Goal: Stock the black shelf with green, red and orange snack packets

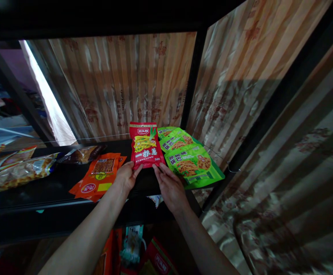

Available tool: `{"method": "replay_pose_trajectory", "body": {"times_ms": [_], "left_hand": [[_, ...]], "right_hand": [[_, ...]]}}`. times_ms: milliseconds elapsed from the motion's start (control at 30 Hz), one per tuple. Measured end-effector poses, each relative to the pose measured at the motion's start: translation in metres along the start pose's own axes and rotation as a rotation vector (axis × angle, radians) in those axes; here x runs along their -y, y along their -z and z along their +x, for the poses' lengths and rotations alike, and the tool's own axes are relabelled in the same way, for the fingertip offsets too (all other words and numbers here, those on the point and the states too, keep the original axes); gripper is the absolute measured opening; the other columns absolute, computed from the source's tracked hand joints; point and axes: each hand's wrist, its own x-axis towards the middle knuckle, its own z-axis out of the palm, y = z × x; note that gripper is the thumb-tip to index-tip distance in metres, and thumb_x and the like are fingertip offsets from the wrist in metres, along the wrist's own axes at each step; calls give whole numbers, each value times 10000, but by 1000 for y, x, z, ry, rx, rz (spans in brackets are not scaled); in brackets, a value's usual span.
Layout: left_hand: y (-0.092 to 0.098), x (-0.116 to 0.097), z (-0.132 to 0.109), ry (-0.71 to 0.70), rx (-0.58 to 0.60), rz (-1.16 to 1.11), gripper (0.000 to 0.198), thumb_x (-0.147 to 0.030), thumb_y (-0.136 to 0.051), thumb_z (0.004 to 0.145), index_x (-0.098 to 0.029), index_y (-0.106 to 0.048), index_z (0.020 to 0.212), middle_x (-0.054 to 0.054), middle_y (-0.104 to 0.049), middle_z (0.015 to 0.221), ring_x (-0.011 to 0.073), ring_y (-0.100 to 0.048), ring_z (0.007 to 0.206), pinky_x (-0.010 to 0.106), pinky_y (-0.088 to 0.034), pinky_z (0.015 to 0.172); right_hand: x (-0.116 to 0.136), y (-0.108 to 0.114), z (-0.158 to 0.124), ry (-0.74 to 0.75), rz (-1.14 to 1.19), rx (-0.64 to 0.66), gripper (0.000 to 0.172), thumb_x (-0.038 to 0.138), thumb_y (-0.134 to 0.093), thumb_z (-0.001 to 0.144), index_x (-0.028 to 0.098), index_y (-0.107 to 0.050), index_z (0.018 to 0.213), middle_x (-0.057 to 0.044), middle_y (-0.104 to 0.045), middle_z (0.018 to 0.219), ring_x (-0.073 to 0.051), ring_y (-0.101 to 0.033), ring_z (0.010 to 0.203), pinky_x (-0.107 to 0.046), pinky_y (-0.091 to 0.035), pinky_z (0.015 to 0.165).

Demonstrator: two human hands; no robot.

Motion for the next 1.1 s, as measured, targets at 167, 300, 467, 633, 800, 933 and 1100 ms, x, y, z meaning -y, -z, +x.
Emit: {"method": "replay_pose_trajectory", "body": {"times_ms": [167,300,467,633,800,933,1100], "left_hand": [[0,-1,2,-3,9,15,189,15,-445,843,-138,-494,744,30,-581,827,81,-598,690,286,-609,654],[0,-7,2,-14,15,6,178,-2,-448,850,-143,-504,757,24,-584,827,83,-605,699,281,-610,656],[5,-10,-7,-28,14,-9,200,17,-441,843,-145,-500,743,11,-572,771,80,-604,672,293,-608,688],[13,-5,-18,-45,45,-60,220,13,-437,853,-142,-504,712,6,-580,751,74,-610,669,312,-602,735],[22,-6,-23,-75,66,-88,230,10,-433,860,-125,-530,700,14,-600,746,79,-617,676,318,-599,754],[34,-19,-31,-142,12,-115,270,25,-438,851,-126,-506,637,-3,-584,704,70,-618,684,345,-584,817],[51,-44,-43,-257,4,-105,264,-9,-435,866,-132,-534,654,9,-613,752,87,-634,753,334,-587,808]], "right_hand": [[6,-5,-4,-33,-4,12,365,216,-825,563,209,-724,914,-54,-703,1063,-251,-583,1154,-442,-315,1136],[8,-10,-7,-30,6,76,364,214,-806,603,217,-719,957,-62,-683,1124,-259,-535,1215,-445,-278,1154],[8,-12,-9,-57,20,79,366,203,-801,604,211,-715,960,-52,-689,1120,-258,-543,1206,-457,-266,1155],[10,-12,-10,-71,31,61,409,197,-809,597,216,-708,992,-58,-673,1151,-255,-567,1179,-436,-289,1145],[10,-14,-13,-81,18,85,425,212,-812,602,223,-703,1012,-59,-657,1182,-261,-565,1182,-440,-287,1142],[8,-19,-20,-106,45,146,450,223,-802,623,229,-690,1058,-68,-616,1256,-272,-535,1214,-450,-287,1137],[6,-25,-27,-124,78,210,437,240,-795,642,224,-687,1065,-75,-595,1288,-269,-491,1259,-457,-275,1137]]}}
